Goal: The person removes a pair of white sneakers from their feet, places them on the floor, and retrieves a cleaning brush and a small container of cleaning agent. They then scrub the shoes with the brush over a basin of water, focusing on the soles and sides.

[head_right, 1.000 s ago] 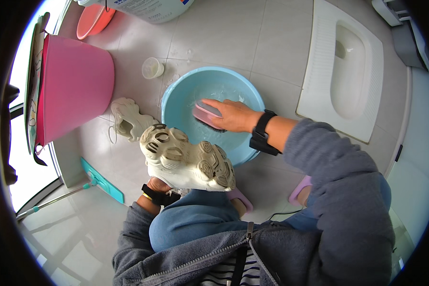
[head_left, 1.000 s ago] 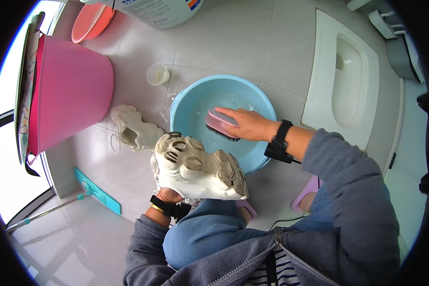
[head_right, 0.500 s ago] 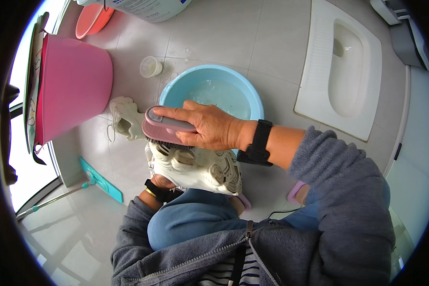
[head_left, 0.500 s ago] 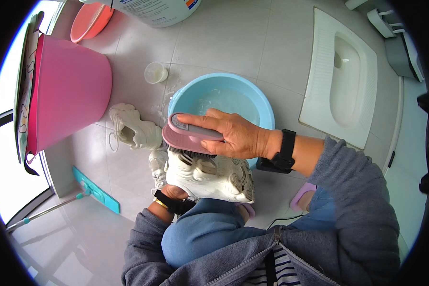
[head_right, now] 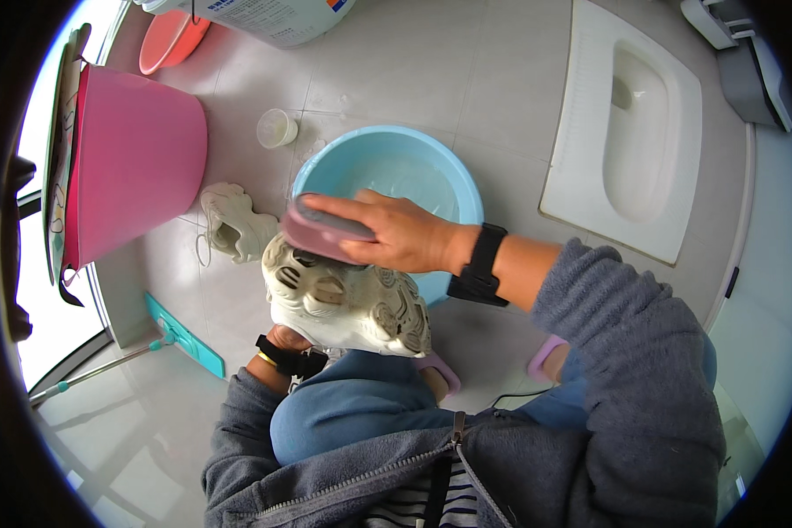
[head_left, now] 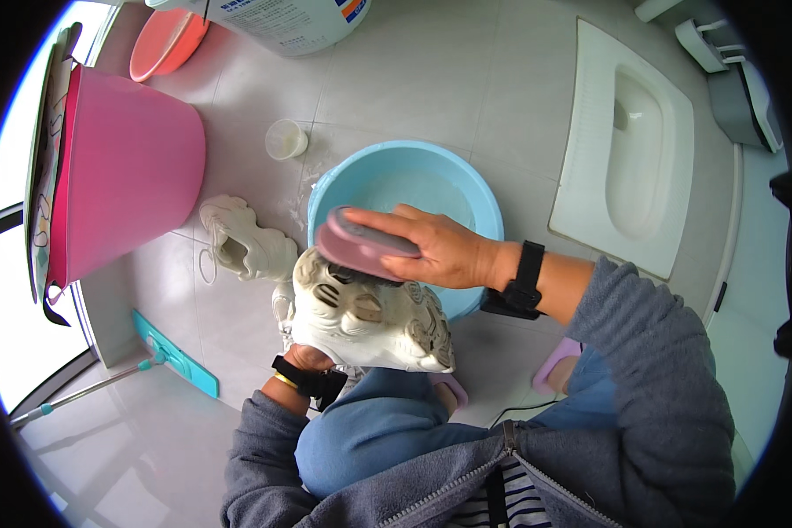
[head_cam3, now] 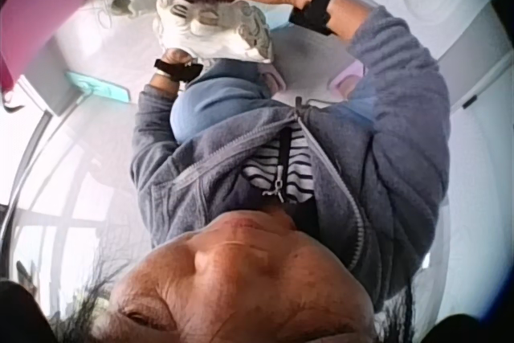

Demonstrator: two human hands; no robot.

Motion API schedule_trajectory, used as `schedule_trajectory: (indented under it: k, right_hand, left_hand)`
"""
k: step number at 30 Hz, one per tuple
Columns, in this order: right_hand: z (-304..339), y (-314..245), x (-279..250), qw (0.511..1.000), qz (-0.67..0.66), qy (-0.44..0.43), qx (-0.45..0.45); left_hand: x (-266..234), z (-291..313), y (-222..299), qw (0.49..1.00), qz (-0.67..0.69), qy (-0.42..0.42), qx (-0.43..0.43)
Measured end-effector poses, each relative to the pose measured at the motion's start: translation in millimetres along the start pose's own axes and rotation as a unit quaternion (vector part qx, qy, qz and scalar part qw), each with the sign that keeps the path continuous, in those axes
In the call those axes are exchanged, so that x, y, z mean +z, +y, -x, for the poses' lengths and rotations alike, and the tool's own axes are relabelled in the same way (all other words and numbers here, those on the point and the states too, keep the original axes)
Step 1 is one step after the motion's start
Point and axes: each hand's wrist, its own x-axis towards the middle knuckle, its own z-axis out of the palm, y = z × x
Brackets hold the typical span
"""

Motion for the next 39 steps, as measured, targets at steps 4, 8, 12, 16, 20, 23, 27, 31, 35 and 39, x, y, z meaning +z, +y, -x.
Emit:
schedule_trajectory:
  k: [4,8,12,16,20,23,27,31,35,39]
  right_hand:
    - [-0.8,0.5,-0.4,0.997,-0.041,0.022,-0.067]
    - [12.6,-6.5,-8.5,0.995,0.017,-0.048,0.084]
    - [11.1,-20.8,-4.0,0.993,-0.058,-0.027,-0.099]
    - [-4.3,-24.9,-1.4,0.998,-0.023,0.010,-0.055]
    - [1.2,-19.1,-3.2,0.998,-0.020,-0.034,0.043]
    - [10.9,-4.7,-1.5,0.999,0.001,-0.017,-0.028]
    - [0.3,39.1,-6.3,0.985,0.164,-0.020,0.054]
    - [-5.7,80.8,-0.1,0.900,0.369,-0.009,0.234]
    - [1.0,72.8,2.8,0.956,0.169,-0.049,0.236]
    - [16.8,18.0,-13.6,0.994,-0.074,-0.037,0.077]
  left_hand:
    - [-11.2,3.8,-0.4,1.000,0.011,-0.007,-0.009]
    - [-19.9,8.7,-0.1,0.999,0.028,-0.016,-0.016]
    - [-9.7,3.3,-4.2,0.999,0.003,-0.018,-0.032]
    - [20.9,-8.4,-6.0,0.996,-0.088,-0.013,-0.007]
    - [42.2,-12.7,-1.5,0.972,-0.210,0.051,0.089]
    - [33.4,-11.2,-5.0,0.985,-0.134,0.059,0.087]
    - [-2.8,-4.6,-14.3,0.998,-0.057,0.014,0.035]
    - [-33.1,17.2,-18.2,0.999,0.031,-0.001,-0.012]
    - [-41.6,22.7,-22.7,0.999,0.038,-0.003,-0.013]
    - [-35.4,13.7,-21.2,1.000,0.028,-0.003,-0.006]
